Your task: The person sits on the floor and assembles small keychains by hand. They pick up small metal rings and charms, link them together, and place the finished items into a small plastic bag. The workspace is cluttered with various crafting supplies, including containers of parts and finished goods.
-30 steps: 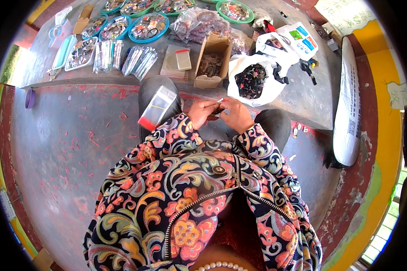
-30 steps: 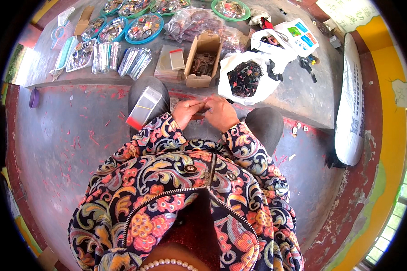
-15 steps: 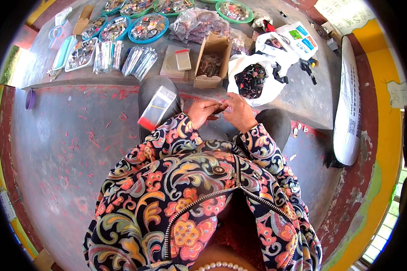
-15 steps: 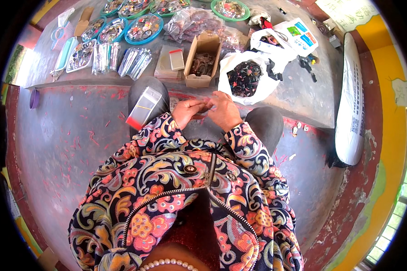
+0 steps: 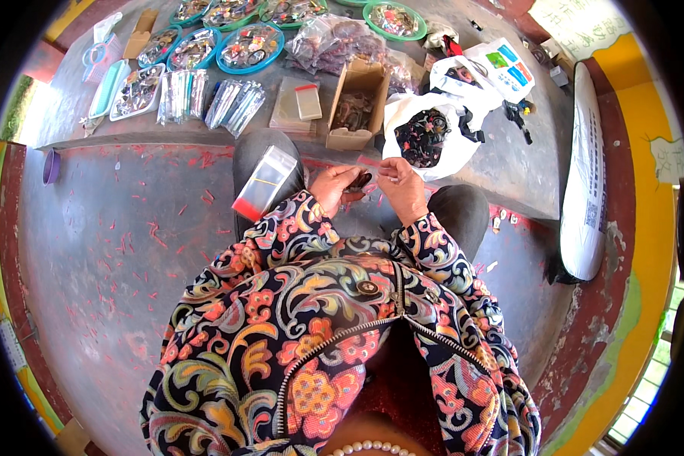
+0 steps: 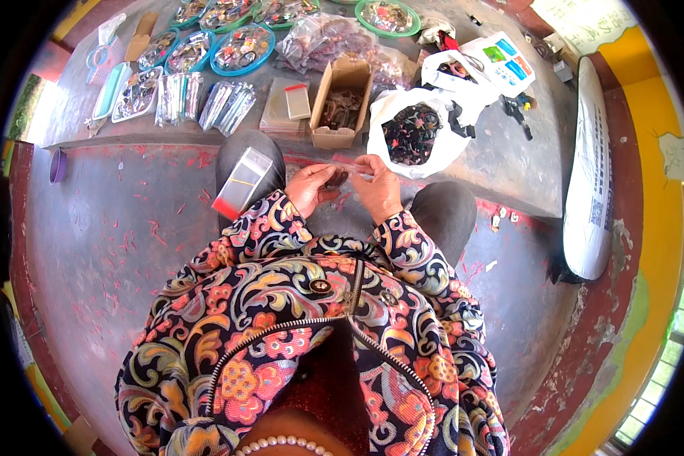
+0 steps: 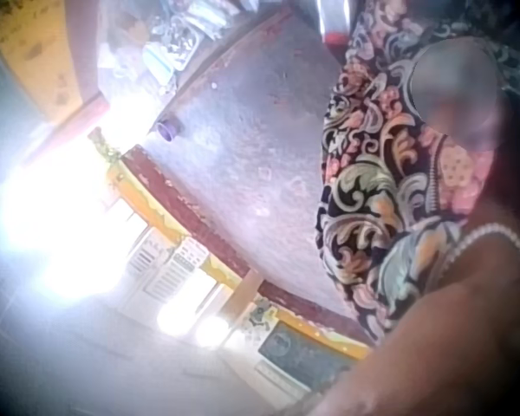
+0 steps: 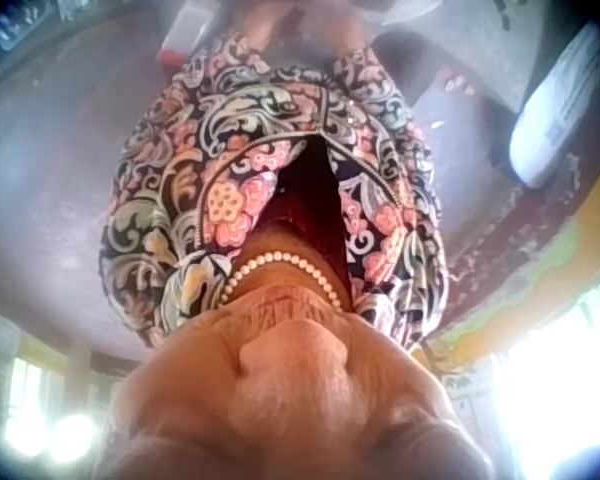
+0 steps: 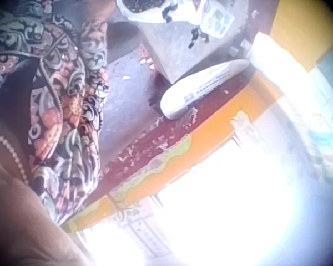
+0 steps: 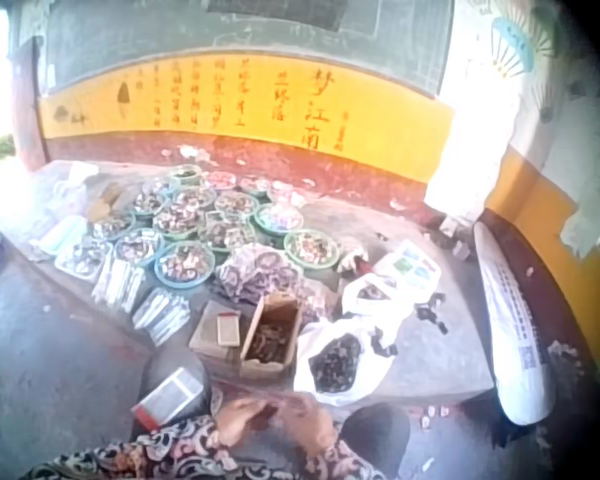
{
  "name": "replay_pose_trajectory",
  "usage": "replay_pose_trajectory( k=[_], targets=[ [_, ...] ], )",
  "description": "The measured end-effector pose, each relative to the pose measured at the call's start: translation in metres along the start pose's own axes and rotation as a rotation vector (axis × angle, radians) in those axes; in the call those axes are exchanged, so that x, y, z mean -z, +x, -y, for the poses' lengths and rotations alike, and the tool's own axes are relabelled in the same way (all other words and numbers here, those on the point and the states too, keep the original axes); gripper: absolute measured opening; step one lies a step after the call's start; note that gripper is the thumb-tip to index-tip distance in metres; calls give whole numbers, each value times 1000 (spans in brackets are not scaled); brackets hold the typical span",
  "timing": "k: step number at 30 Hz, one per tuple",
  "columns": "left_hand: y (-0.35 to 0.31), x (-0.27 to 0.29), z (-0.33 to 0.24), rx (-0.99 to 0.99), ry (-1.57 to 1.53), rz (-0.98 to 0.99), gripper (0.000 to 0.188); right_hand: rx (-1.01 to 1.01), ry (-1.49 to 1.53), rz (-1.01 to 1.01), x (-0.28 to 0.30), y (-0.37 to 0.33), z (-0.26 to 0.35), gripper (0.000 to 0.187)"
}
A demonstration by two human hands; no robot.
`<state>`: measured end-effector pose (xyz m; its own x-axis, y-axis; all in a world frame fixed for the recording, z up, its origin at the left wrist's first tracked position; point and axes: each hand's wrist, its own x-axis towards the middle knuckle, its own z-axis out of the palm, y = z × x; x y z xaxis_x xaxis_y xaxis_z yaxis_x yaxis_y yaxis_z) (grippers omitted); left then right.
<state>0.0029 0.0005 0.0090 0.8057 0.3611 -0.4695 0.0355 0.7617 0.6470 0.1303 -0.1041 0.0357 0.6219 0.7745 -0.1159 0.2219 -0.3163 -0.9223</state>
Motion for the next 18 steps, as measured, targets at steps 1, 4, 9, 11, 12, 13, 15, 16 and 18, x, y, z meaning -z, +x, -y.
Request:
replay_pose_trajectory(
  k=[1, 4, 9, 11, 12, 13, 15, 16, 18],
  targets=[
    [0, 0, 0, -2, 2, 11, 22, -32, 111, 33, -3, 1, -7, 27],
    [0, -1, -1, 2, 0, 65, 23, -149, 344, 52, -8, 2, -16, 27],
    [0, 1, 0, -7, -28, 106, 23, -319, 503, -3, -9, -5, 0, 19],
    [1, 1, 1, -6, -6, 118, 24, -362, 481, 83, -9, -5, -6, 17],
    [2, 2, 1, -6, 5, 122, 25, -383, 470, 128, -9, -5, -8, 16],
    [2, 2, 2, -1, 2, 126, 25, -375, 477, 123, -9, -5, -8, 14],
    [3, 2, 2, 11, -6, 134, 26, -360, 492, 112, -9, -6, -9, 12],
    [3, 2, 2, 13, -13, 133, 27, -359, 485, 93, -10, -7, -9, 12],
    [3, 3, 3, 17, -29, 132, 28, -356, 468, 55, -11, -7, -8, 12]
  ],
)
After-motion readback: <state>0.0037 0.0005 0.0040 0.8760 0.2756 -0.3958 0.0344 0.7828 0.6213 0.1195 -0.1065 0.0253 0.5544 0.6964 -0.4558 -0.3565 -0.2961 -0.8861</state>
